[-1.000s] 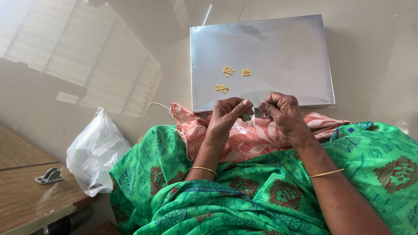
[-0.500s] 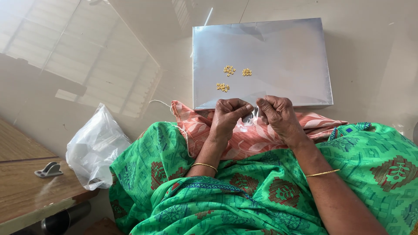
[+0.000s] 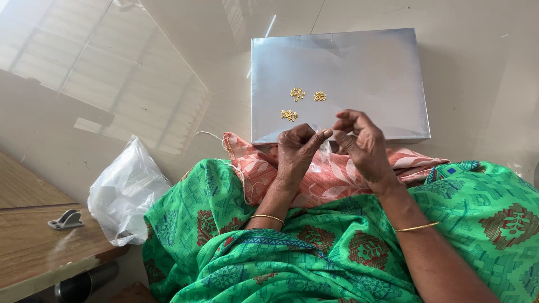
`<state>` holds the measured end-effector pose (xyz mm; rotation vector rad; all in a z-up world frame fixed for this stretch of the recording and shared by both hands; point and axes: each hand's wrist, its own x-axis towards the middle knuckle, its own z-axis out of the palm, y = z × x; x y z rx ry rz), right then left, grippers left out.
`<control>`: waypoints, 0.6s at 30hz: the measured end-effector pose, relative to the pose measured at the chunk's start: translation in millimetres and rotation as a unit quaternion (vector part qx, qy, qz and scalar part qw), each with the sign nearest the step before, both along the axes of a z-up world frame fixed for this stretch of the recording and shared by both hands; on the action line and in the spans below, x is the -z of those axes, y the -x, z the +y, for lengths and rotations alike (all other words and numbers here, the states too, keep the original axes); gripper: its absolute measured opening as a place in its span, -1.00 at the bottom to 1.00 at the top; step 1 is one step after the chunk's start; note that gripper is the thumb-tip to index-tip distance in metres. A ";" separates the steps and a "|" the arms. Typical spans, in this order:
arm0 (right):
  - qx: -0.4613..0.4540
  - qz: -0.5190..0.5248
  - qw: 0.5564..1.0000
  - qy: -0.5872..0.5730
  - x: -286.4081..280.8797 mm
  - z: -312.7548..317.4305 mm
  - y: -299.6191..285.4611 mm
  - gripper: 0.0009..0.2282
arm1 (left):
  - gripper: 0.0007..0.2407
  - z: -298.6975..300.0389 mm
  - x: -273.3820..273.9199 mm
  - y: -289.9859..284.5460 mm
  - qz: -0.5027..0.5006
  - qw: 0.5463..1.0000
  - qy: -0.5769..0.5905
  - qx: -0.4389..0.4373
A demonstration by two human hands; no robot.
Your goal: Placing small gold-colored accessories into plastic bags for packaging.
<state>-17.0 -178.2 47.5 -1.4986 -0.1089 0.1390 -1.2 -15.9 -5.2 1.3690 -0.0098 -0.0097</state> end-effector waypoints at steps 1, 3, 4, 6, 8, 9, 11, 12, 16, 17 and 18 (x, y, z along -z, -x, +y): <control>0.034 -0.032 0.999 0.011 0.7 -0.2 0.9 -0.71 | -0.67 -0.1 1.1 -0.3 -0.013 1.000 -0.019 -0.002; 0.067 -0.062 0.996 0.021 5.2 -1.7 3.9 -0.72 | -0.64 -1.1 0.0 3.1 -0.025 0.999 -0.040 -0.005; 0.073 -0.052 0.996 0.007 8.4 -3.3 4.2 -0.76 | -0.65 -2.3 -2.8 4.3 -0.045 0.996 -0.078 -0.008; 0.078 -0.042 0.996 -0.006 12.7 -5.1 4.3 -0.80 | -0.65 -3.7 -6.7 6.8 -0.065 0.991 -0.116 -0.011; 0.034 0.011 0.999 0.023 15.0 -5.7 4.5 -0.83 | -0.70 -4.1 -8.6 9.7 -0.151 0.957 -0.246 0.012; 0.035 0.011 0.999 0.023 17.7 -6.2 3.3 -0.83 | -0.70 -5.5 -6.7 9.7 -0.151 0.958 -0.245 0.012; 0.005 0.003 0.996 0.085 23.7 -6.9 1.9 -0.87 | -0.77 -7.8 -2.4 10.9 -0.249 0.928 -0.277 0.003; 0.005 0.004 0.996 0.085 23.4 -7.1 2.1 -0.87 | -0.77 -8.3 -2.1 10.7 -0.248 0.928 -0.277 0.003; 0.029 -0.003 0.993 0.117 20.8 -6.0 2.1 -0.91 | -0.78 -10.1 1.8 9.4 -0.256 0.928 -0.268 0.029; 0.045 -0.001 0.991 0.127 19.8 -5.7 2.2 -0.89 | -0.77 -11.0 3.5 9.0 -0.267 0.927 -0.261 0.042; 0.045 0.000 0.991 0.128 21.1 -6.4 2.0 -0.89 | -0.77 -10.1 -1.5 10.2 -0.267 0.927 -0.260 0.043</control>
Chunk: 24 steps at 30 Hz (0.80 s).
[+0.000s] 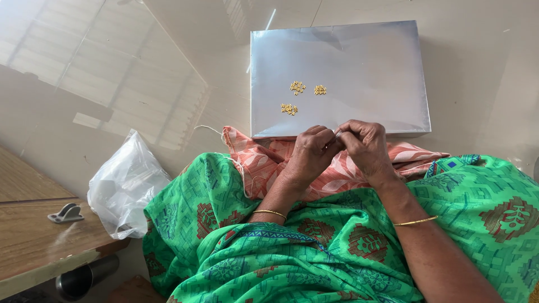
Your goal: Placing small gold-colored accessories into plastic bags for packaging.
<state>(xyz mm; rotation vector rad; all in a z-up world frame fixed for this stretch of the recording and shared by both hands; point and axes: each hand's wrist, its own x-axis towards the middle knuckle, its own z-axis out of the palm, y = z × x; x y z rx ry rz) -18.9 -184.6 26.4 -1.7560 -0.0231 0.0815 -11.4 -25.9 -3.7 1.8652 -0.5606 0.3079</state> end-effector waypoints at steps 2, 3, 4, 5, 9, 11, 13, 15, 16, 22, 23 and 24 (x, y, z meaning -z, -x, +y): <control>0.033 -0.008 0.999 -0.004 2.5 -2.0 -0.7 -0.86 | -0.91 1.5 -10.2 2.0 -0.003 0.998 0.028 0.047; 0.034 -0.007 0.999 -0.003 1.7 -3.7 -1.0 -0.86 | -0.91 2.5 -14.9 3.3 -0.002 0.998 0.029 0.048; 0.045 -0.012 0.999 0.012 1.1 -4.8 -1.4 -0.86 | -0.92 4.1 -19.6 4.5 0.038 0.997 0.038 0.050; 0.056 -0.018 0.998 0.027 0.4 -5.9 -1.9 -0.86 | -0.93 5.8 -24.4 5.7 0.078 0.994 0.047 0.053; 0.067 -0.049 0.989 0.122 -16.4 1.5 2.0 -0.88 | -0.88 5.9 -21.4 4.2 0.028 0.999 -0.025 -0.013; 0.064 -0.080 0.980 0.172 -17.8 4.6 2.8 -0.91 | -0.90 6.0 -26.7 5.1 0.080 0.997 0.002 -0.025; 0.062 -0.087 0.981 0.160 -17.9 5.7 3.4 -0.93 | -0.96 7.0 -27.8 4.0 0.075 0.997 0.016 -0.025; 0.061 -0.094 0.982 0.150 -19.3 6.4 5.2 -0.94 | -0.88 7.2 -22.4 2.4 0.071 0.997 0.031 -0.024; 0.062 -0.120 0.981 0.137 -21.1 6.6 6.1 -0.97 | -0.90 7.1 -16.7 0.7 0.039 0.998 0.016 -0.039; 0.077 -0.090 0.992 -0.048 -26.7 4.2 -0.1 -0.94 | -0.92 10.6 0.4 -10.3 0.090 0.982 0.150 -0.066; 0.084 -0.042 0.990 -0.109 -24.4 0.7 -4.0 -0.91 | -0.90 11.8 7.4 -13.8 0.105 0.963 0.245 -0.042; 0.086 -0.043 0.989 -0.110 -24.3 -1.1 -4.8 -0.91 | -0.90 13.1 5.9 -13.9 0.105 0.963 0.245 -0.040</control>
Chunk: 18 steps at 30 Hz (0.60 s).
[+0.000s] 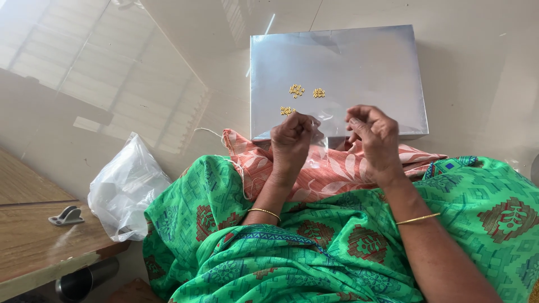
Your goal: Placing small gold-colored accessories into plastic bags for packaging.
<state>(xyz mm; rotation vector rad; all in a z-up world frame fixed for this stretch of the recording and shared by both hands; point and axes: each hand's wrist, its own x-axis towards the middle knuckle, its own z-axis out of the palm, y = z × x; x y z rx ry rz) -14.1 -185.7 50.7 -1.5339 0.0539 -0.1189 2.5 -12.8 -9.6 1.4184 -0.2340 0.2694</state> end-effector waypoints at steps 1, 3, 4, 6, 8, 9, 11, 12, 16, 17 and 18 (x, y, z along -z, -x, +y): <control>-0.016 0.057 0.998 -0.023 0.0 -1.8 -0.9 -0.91 | -0.90 1.4 -1.6 -0.1 0.029 0.998 0.045 0.019; -0.032 0.112 0.992 -0.046 3.1 -4.2 -1.2 -0.88 | -0.90 3.3 -4.0 -0.4 0.057 0.994 0.088 0.038; -0.059 0.137 0.988 -0.051 6.4 -4.6 -1.1 -0.86 | -0.90 4.1 -4.6 -0.8 0.034 0.998 0.051 0.027; -0.086 0.160 0.982 -0.057 15.7 -6.2 -1.6 -0.82 | -0.89 5.0 -7.0 -0.4 0.009 1.000 0.013 0.015; -0.103 0.127 0.986 -0.039 27.4 -9.1 -2.4 -0.84 | -0.90 4.6 -10.8 1.5 0.001 0.999 -0.011 0.036; -0.103 0.127 0.986 -0.039 29.8 -8.6 -2.4 -0.84 | -0.90 5.8 -14.6 2.1 0.001 0.999 -0.011 0.036; -0.111 0.116 0.986 -0.052 34.3 -9.5 -2.3 -0.84 | -0.94 6.2 -22.1 3.0 0.023 0.993 -0.098 0.058; -0.111 0.116 0.986 -0.052 33.8 -8.7 -2.5 -0.84 | -0.94 6.0 -18.6 2.6 0.023 0.993 -0.098 0.058; -0.123 0.112 0.985 -0.032 32.2 -3.9 -1.3 -0.84 | -0.79 7.7 -29.3 6.2 -0.009 0.991 -0.118 0.064; -0.121 0.111 0.986 -0.011 31.7 -2.8 -0.7 -0.84 | -0.69 8.4 -38.3 8.1 -0.004 0.986 -0.164 0.045; -0.121 0.111 0.986 -0.011 28.3 -0.2 -0.4 -0.84 | -0.69 9.2 -43.1 9.1 -0.004 0.986 -0.163 0.045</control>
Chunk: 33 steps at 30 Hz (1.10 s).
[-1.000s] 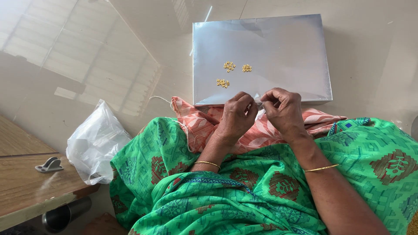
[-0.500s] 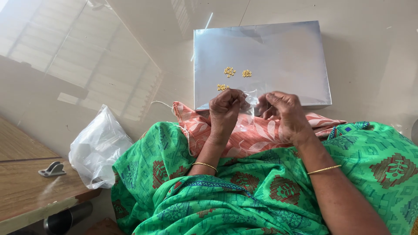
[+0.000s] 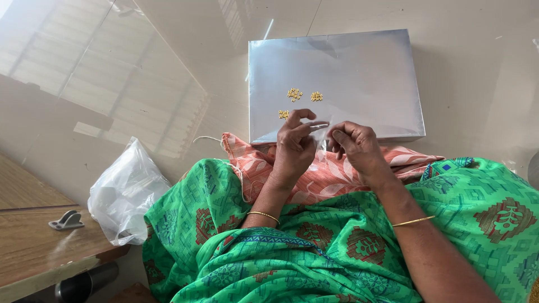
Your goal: Placing small gold-colored accessories into plastic bags for packaging.
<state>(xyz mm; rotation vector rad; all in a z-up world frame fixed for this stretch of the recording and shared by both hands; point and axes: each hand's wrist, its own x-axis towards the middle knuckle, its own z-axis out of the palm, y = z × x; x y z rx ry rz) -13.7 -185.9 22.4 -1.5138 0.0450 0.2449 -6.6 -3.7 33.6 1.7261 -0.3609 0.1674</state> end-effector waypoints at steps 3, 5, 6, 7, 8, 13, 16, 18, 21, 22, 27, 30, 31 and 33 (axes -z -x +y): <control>0.022 -0.046 0.997 0.065 -7.6 7.5 1.7 -0.86 | -0.64 2.4 -4.5 1.9 -0.016 0.997 -0.076 -0.022; 0.023 -0.124 0.985 0.120 -9.1 9.0 4.9 -0.79 | -0.65 0.9 6.9 2.0 -0.065 0.972 -0.223 -0.034; 0.023 -0.123 0.985 0.120 -12.0 11.5 6.7 -0.79 | -0.65 -1.5 12.4 1.6 -0.064 0.972 -0.223 -0.034; 0.017 -0.141 0.976 0.162 -15.0 14.1 8.6 -0.76 | -0.74 -3.9 17.8 1.1 -0.066 0.962 -0.264 -0.013; 0.011 -0.159 0.966 0.205 -18.1 16.5 10.1 -0.72 | -0.81 -6.4 23.2 0.3 -0.068 0.950 -0.304 0.009; 0.030 -0.151 0.938 0.312 -3.3 18.3 7.7 -0.76 | -0.84 -13.7 21.3 9.8 -0.058 0.953 -0.289 0.075; 0.043 -0.149 0.921 0.357 7.6 13.6 6.9 -0.82 | -0.87 -16.7 22.0 12.4 -0.041 0.943 -0.317 0.093; 0.045 -0.149 0.912 0.378 7.6 12.7 7.0 -0.84 | -0.89 -14.0 20.0 11.3 -0.040 0.935 -0.342 0.089; 0.031 -0.130 0.921 0.366 -1.1 18.3 8.1 -0.84 | -0.97 -0.1 24.5 4.3 -0.084 0.952 -0.292 0.046; 0.018 -0.128 0.940 0.315 -4.6 19.8 7.5 -0.84 | -0.95 5.6 34.2 -1.7 -0.135 0.942 -0.304 0.040; -0.029 -0.183 0.959 0.216 -26.5 30.4 -10.7 -0.80 | -0.89 55.4 5.2 -12.3 -0.148 0.949 -0.274 -0.049; -0.067 -0.281 0.913 0.289 -5.7 41.9 -30.5 -0.74 | -0.89 79.0 12.4 -15.9 -0.088 0.949 -0.287 -0.098; -0.098 -0.321 0.881 0.334 10.3 48.4 -39.2 -0.70 | -0.93 82.3 14.5 -17.7 -0.079 0.943 -0.307 -0.104; -0.131 -0.363 0.843 0.374 30.3 64.7 -51.6 -0.66 | -0.96 86.0 19.1 -21.3 -0.070 0.935 -0.328 -0.115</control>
